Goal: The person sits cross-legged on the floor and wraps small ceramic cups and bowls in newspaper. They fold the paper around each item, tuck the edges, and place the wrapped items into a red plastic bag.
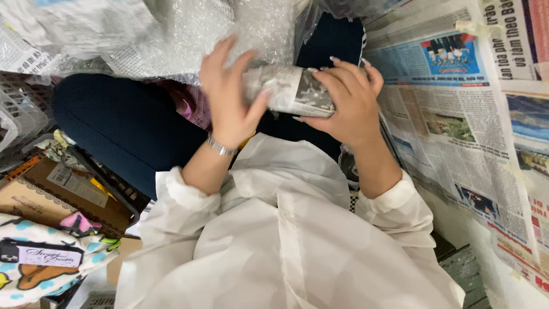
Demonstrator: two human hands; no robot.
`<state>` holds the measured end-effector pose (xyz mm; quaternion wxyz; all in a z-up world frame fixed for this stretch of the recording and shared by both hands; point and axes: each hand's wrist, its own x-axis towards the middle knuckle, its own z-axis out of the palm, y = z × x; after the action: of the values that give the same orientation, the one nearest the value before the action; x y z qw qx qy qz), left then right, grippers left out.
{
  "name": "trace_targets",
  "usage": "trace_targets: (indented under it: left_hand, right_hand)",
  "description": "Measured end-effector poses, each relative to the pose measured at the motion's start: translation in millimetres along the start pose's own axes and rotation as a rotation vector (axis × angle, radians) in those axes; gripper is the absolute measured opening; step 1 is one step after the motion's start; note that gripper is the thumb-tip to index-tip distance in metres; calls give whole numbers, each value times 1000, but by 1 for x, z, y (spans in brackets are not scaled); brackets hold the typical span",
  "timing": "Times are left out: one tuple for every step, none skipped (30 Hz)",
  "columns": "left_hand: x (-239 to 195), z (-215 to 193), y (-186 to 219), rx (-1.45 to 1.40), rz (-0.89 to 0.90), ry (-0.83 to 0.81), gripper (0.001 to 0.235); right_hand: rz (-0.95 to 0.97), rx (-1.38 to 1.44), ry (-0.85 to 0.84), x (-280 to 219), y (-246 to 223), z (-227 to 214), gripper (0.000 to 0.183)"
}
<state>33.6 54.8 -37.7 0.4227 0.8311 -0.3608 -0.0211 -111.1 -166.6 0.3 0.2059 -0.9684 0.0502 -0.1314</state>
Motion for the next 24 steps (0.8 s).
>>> trace_targets:
  left_hand:
    - [-18, -3, -3, -46, -49, 143, 52]
    - [-37, -2, -4, -92, -96, 287, 47]
    - [-57, 0, -4, -156, -155, 293, 48]
    - [-73, 2, -6, -220, -214, 298, 48]
    - [-83, 5, -10, -487, -331, 149, 56]
    - [-91, 10, -12, -754, -441, -8, 64]
    - [-98, 16, -14, -1019, -546, -173, 73]
    - [-100, 23, -18, -1060, -448, -241, 78]
    - [-99, 31, -21, -1099, -353, -309, 83]
    - [-99, 35, -22, -1135, -258, -378, 88]
    - [-100, 38, -22, -1203, -239, -336, 92]
    - [-99, 39, -21, -1269, -220, -292, 96]
    - [-94, 37, -21, -1333, -190, -247, 100]
    - [-91, 33, -21, -1306, -209, -230, 102]
    - [-92, 25, -18, -1278, -234, -213, 105]
    - [-91, 18, -18, -1251, -259, -196, 107]
    - [-90, 10, -19, -1192, -248, -180, 108]
    - [-89, 2, -21, -1134, -238, -164, 109]
    - [-86, -7, -24, -1076, -230, -148, 111]
    - [-84, -16, -29, -969, -165, -111, 112]
    - [-82, -25, -34, -862, -104, -75, 113]
    - [-81, -32, -39, -753, -44, -41, 114]
    - [-80, -38, -44, -750, -69, -17, 116]
    - [-79, -42, -49, -748, -94, 6, 118]
  right_hand:
    - [25, 9, 41, 2, -4, 2, 80]
    - [50, 17, 81, 3, -8, 4, 80]
    - [73, 29, 120, 4, -12, 8, 79]
    - [98, 36, 141, 4, -17, 10, 77]
    - [118, 44, 164, 3, -22, 14, 75]
    - [138, 52, 186, 2, -26, 17, 74]
    - [112, 47, 196, 0, -31, 22, 73]
    - [86, 42, 206, -3, -35, 27, 73]
    - [61, 38, 213, -7, -41, 33, 73]
    - [105, 105, 193, -12, -48, 41, 72]
    - [146, 168, 178, -16, -56, 50, 72]
    - [186, 231, 161, -19, -64, 58, 72]
    - [248, 362, 162, -20, -72, 65, 74]
    - [310, 492, 161, -20, -80, 72, 75]
    - [375, 625, 153, -21, -87, 77, 77]
    - [353, 674, 143, -19, -93, 83, 79]
    - [332, 724, 128, -18, -100, 88, 82]
    - [312, 774, 113, -15, -105, 91, 84]
    - [211, 782, 129, -9, -109, 94, 79]
    - [110, 792, 142, -1, -111, 97, 75]
    - [9, 802, 154, 7, -112, 98, 72]
    - [-42, 722, 121, 14, -111, 98, 64]
    - [-93, 641, 91, 22, -110, 98, 57]
    - [-145, 561, 63, 29, -108, 98, 52]
